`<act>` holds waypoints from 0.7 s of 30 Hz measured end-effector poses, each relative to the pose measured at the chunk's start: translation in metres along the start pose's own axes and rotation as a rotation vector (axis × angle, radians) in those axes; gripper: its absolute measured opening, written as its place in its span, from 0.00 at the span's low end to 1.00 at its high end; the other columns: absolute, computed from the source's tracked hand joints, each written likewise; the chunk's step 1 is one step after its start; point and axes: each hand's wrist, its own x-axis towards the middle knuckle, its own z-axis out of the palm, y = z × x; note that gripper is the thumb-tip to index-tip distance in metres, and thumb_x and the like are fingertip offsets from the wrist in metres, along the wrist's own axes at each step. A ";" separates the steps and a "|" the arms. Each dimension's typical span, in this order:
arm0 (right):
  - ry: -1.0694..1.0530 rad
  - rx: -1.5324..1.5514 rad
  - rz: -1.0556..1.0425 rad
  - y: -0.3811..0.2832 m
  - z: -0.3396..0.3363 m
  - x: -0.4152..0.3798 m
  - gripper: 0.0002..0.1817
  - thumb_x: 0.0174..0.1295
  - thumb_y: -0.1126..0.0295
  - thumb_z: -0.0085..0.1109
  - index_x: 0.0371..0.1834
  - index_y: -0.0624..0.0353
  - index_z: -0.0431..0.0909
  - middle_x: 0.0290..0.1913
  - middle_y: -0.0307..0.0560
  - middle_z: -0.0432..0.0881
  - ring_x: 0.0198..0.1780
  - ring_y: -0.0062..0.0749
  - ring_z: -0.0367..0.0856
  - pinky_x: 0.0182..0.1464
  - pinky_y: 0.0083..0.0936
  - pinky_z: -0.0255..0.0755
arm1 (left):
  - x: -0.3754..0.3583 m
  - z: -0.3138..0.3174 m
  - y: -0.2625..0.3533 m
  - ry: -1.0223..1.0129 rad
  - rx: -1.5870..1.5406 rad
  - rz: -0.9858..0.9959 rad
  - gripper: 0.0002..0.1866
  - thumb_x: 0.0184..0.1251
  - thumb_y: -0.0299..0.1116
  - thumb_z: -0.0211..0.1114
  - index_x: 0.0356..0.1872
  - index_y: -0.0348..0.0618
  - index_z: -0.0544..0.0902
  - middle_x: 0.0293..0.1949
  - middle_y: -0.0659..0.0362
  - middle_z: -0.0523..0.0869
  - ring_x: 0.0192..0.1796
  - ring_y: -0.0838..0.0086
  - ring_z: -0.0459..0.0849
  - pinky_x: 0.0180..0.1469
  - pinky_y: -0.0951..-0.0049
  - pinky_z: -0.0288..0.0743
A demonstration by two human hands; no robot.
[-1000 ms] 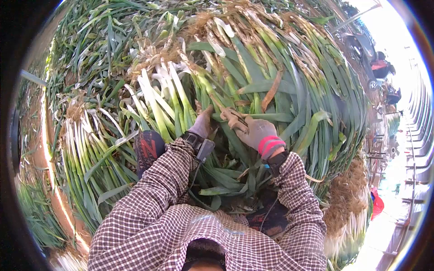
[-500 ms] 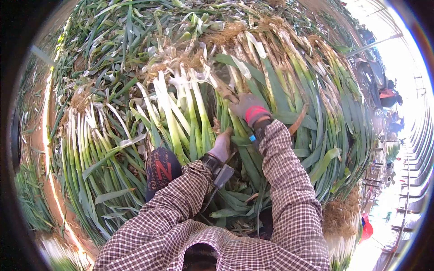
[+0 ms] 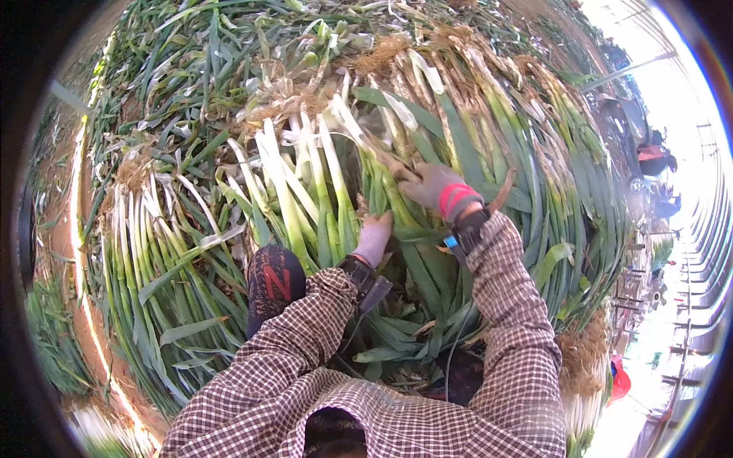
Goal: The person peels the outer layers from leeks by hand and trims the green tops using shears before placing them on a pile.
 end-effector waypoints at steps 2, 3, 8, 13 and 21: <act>-0.062 0.034 0.022 0.007 -0.002 -0.042 0.29 0.60 0.44 0.59 0.49 0.61 0.83 0.36 0.62 0.86 0.41 0.58 0.85 0.45 0.41 0.76 | 0.005 0.003 -0.006 0.063 0.127 0.048 0.23 0.67 0.44 0.59 0.47 0.30 0.83 0.44 0.38 0.86 0.52 0.49 0.85 0.54 0.56 0.76; -0.053 0.133 -0.011 0.009 -0.002 -0.064 0.28 0.60 0.46 0.60 0.48 0.61 0.83 0.35 0.61 0.85 0.39 0.58 0.84 0.44 0.40 0.76 | 0.009 0.005 -0.012 0.100 0.191 0.074 0.23 0.66 0.44 0.59 0.46 0.30 0.83 0.45 0.37 0.86 0.52 0.48 0.84 0.55 0.56 0.75; -0.058 0.098 0.035 0.014 -0.007 -0.155 0.23 0.59 0.52 0.65 0.46 0.62 0.82 0.32 0.58 0.84 0.34 0.52 0.84 0.41 0.36 0.76 | 0.007 0.016 -0.052 0.145 -0.270 -0.037 0.16 0.67 0.40 0.58 0.43 0.36 0.82 0.34 0.52 0.85 0.32 0.64 0.86 0.31 0.64 0.78; -0.006 0.226 0.055 0.035 0.007 -0.204 0.22 0.57 0.52 0.66 0.41 0.61 0.81 0.30 0.58 0.83 0.34 0.53 0.83 0.39 0.40 0.74 | -0.050 -0.016 0.002 0.122 -0.525 -0.232 0.17 0.67 0.39 0.57 0.46 0.33 0.82 0.34 0.52 0.85 0.37 0.65 0.86 0.36 0.63 0.79; 0.176 0.391 0.137 0.036 0.025 -0.236 0.20 0.57 0.54 0.68 0.38 0.61 0.79 0.28 0.59 0.81 0.32 0.57 0.82 0.37 0.40 0.73 | 0.004 0.022 0.037 0.038 0.182 -0.070 0.34 0.56 0.51 0.70 0.53 0.27 0.81 0.52 0.39 0.85 0.53 0.55 0.86 0.56 0.61 0.77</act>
